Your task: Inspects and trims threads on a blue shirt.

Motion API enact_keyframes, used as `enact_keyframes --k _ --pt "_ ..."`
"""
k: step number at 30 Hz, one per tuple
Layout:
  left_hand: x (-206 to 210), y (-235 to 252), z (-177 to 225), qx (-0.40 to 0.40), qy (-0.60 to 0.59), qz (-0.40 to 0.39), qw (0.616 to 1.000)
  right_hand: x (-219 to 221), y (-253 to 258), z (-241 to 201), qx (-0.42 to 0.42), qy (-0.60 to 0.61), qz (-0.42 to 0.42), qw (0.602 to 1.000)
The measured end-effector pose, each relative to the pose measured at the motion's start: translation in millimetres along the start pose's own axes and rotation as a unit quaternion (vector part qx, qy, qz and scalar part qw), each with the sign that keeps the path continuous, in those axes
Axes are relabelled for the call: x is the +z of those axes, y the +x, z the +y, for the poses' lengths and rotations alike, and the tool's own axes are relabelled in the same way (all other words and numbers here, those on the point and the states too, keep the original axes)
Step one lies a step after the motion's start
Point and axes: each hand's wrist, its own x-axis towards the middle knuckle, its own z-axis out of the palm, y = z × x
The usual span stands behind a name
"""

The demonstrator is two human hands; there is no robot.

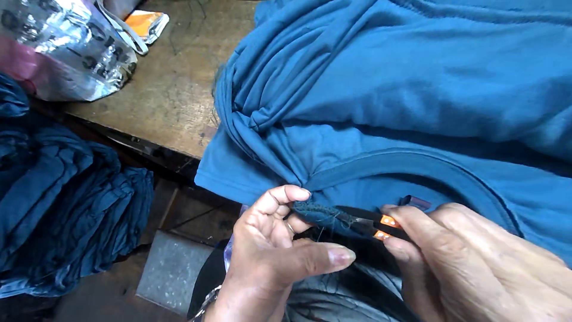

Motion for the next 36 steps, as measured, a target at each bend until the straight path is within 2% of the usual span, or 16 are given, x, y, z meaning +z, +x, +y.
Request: enact_keyframes --k 8,19,27,31,33,36 --pt "0.4 0.2 1.7 -0.006 0.007 0.005 1.0 -9.8 -1.4 3.5 0.005 0.009 -0.027 1.0" --pt "2.3 -0.6 -1.2 0.005 0.019 0.015 1.0 1.6 4.6 -3.9 -0.005 -0.007 0.017 1.0" --pt "1.4 -1.9 -0.7 0.006 0.04 0.004 0.999 2.1 -0.5 -0.1 -0.015 0.003 0.008 1.0" --pt "-5.6 1.1 4.2 0.025 0.004 -0.043 0.999 -10.5 -7.6 13.0 -0.023 0.141 -0.074 0.987" --pt "-6.8 4.0 5.7 0.046 0.034 -0.016 0.998 -17.1 -10.7 17.3 0.001 0.251 -0.115 0.961" --pt "-3.5 5.7 2.5 0.065 0.071 0.03 0.995 -18.6 -5.4 11.7 0.093 0.36 -0.108 0.922"
